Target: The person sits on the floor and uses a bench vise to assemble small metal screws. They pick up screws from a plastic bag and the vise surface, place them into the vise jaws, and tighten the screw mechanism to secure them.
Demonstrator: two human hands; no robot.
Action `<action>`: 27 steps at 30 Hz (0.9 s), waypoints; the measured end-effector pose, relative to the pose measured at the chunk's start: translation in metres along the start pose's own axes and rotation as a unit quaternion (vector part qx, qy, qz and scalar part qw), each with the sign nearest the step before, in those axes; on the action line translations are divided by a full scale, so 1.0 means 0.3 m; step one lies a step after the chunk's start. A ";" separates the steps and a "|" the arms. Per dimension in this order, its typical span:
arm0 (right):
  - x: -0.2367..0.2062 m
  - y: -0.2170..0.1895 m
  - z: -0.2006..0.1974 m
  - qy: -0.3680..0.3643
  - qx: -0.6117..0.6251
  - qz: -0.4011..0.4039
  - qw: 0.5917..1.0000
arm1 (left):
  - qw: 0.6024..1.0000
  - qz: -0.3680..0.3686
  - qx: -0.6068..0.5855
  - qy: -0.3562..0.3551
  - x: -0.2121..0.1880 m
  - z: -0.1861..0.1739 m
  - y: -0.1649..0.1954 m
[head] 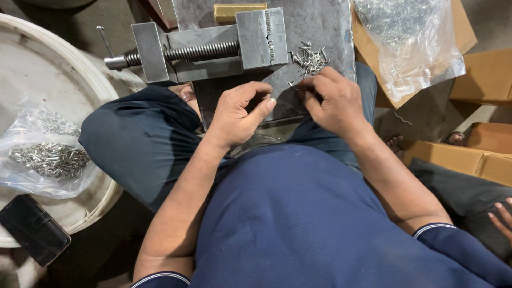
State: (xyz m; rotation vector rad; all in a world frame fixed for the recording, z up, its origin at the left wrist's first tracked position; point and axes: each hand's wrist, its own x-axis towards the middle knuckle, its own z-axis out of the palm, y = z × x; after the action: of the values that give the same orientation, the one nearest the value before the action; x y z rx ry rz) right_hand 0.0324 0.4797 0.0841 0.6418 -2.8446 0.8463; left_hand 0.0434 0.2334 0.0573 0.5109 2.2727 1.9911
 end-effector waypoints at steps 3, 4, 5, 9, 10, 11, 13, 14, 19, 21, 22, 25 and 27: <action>0.005 -0.004 0.009 -0.002 -0.036 -0.013 0.999 | 1.000 0.004 0.009 0.002 0.004 0.001 0.014; 0.005 -0.005 0.011 -0.005 -0.045 -0.017 0.999 | 1.000 0.006 0.012 0.004 0.006 0.002 0.018; 0.006 -0.004 0.014 -0.007 -0.055 -0.022 0.998 | 1.000 0.015 0.020 0.008 0.005 0.006 0.023; -0.011 -0.006 0.021 -0.057 0.251 0.090 0.962 | 0.994 0.062 0.087 0.003 0.004 0.014 0.026; -0.017 -0.008 0.023 -0.095 0.377 0.170 0.905 | 0.991 0.073 0.111 -0.008 0.001 0.013 0.023; -0.019 -0.011 0.028 -0.129 0.492 0.246 0.825 | 0.990 0.088 0.113 -0.006 -0.001 0.013 0.020; -0.012 -0.024 0.045 -0.149 0.508 0.292 0.797 | 0.985 0.125 0.119 -0.005 0.005 0.007 0.010; -0.002 -0.030 0.050 -0.156 0.514 0.313 0.783 | 0.987 0.107 0.116 -0.011 0.007 0.001 0.005; 0.032 -0.106 0.051 -0.074 0.326 0.107 0.936 | 0.998 0.046 0.027 -0.030 0.002 -0.030 -0.014; 0.053 -0.131 0.034 -0.038 0.246 0.030 0.968 | 0.997 0.056 0.045 -0.026 0.002 -0.031 -0.018; 0.067 -0.141 0.024 -0.027 0.224 0.010 0.974 | 0.996 0.061 0.052 -0.024 0.002 -0.031 -0.019; 0.112 -0.162 -0.013 0.024 0.158 -0.042 0.986 | 0.999 0.027 -0.026 -0.004 -0.005 -0.033 -0.015; 0.143 -0.173 -0.038 0.043 0.123 -0.055 0.990 | 0.999 -0.004 -0.044 -0.005 -0.010 -0.040 -0.010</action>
State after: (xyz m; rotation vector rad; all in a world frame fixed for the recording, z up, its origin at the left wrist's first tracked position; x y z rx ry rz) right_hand 0.0152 0.4310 0.1289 0.7609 -2.6251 1.1852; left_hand 0.0425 0.2210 0.0558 0.5022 2.1652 2.0685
